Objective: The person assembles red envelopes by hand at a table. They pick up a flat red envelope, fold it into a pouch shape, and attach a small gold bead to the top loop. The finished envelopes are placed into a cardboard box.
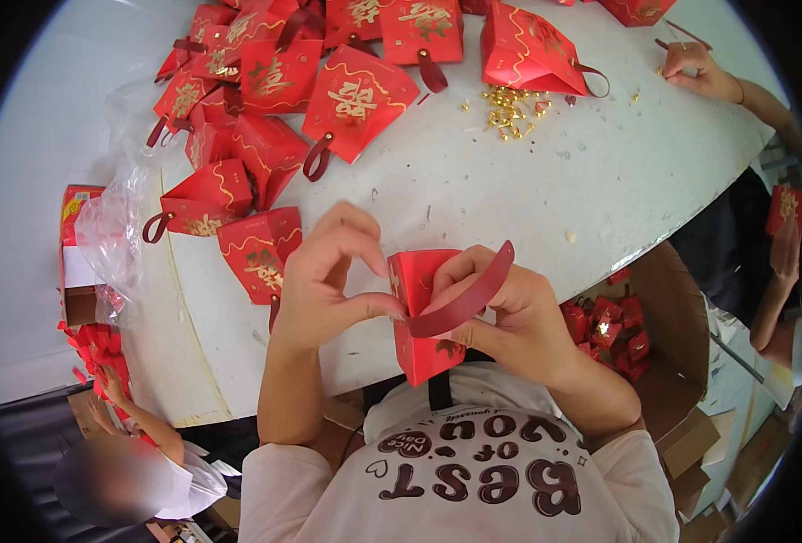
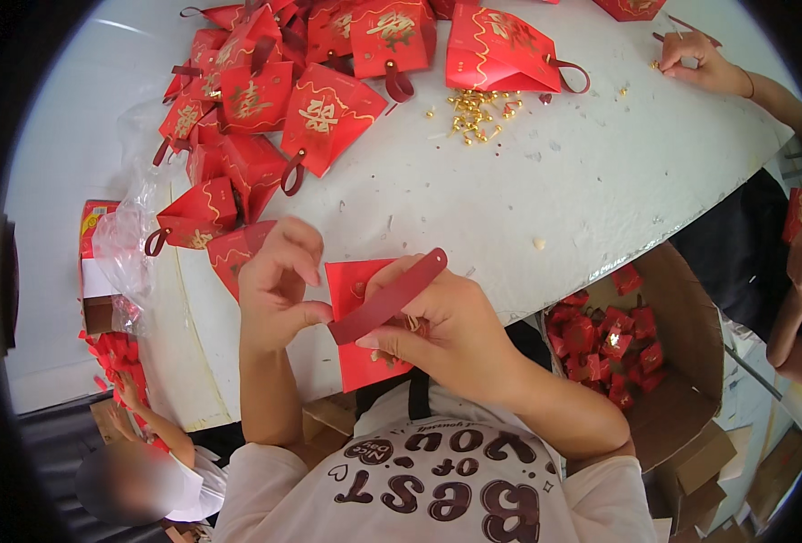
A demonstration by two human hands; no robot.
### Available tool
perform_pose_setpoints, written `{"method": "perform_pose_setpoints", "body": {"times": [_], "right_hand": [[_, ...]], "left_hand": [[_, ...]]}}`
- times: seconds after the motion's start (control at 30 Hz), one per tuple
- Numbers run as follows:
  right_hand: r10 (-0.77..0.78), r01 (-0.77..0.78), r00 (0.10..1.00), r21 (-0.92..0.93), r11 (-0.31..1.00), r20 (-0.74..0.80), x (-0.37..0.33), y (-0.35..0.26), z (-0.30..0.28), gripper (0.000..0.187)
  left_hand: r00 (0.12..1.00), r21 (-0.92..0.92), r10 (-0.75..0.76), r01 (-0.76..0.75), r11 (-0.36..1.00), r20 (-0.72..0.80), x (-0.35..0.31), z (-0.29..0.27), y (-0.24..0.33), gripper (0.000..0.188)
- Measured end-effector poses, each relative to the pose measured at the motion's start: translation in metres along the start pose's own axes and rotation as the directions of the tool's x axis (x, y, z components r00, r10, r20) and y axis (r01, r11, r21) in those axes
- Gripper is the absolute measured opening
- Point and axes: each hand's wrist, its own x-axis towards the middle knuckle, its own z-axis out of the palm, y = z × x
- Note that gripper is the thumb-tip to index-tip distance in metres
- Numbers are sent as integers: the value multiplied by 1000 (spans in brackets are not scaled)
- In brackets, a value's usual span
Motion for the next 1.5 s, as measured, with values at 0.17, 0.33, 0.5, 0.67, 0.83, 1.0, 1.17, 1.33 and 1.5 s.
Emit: {"method": "perform_pose_setpoints", "body": {"times": [0.17, 0.33, 0.5, 0.67, 0.83, 1.0, 1.17, 1.33, 1.5], "right_hand": [[-22, 19, 992, -24, 1000, -127, -5, 8, 16, 15], [-135, 90, 966, -201, 975, -222, -10, 18, 35, 17], [-197, 117, 962, -365, 924, -189, -9, 14, 43, 17], [-458, 294, 888, -723, 625, -34, -10, 13, 38, 23], [-551, 339, 833, -837, 430, 54, -16, 19, 38, 23], [-518, 273, 855, -866, 419, 19, -23, 11, 46, 31], [-643, 382, 750, -895, 230, 154, -28, 23, 38, 41], [-593, 337, 805, -841, 424, 23, -28, 14, 38, 33], [-514, 289, 853, -735, 614, -93, -11, -3, 45, 30]], "left_hand": [[986, 201, -73, 102, 974, -147, -36, 20, 30, 33], [952, 318, -19, 122, 940, -307, -48, 51, 57, 37], [914, 291, -35, 165, 942, -405, -61, 48, 38, 31], [950, 158, -72, 124, 980, -303, -57, 33, 32, 22], [930, 98, -19, 59, 993, -368, -63, 40, 20, 22], [895, 267, 211, -108, 958, -393, -66, 51, 7, 26], [866, 231, 246, -157, 960, -435, -68, 62, 6, 23], [887, 198, 227, -158, 967, -403, -72, 61, 8, 21], [895, 232, 178, -86, 969, -409, -70, 55, 23, 21]]}}
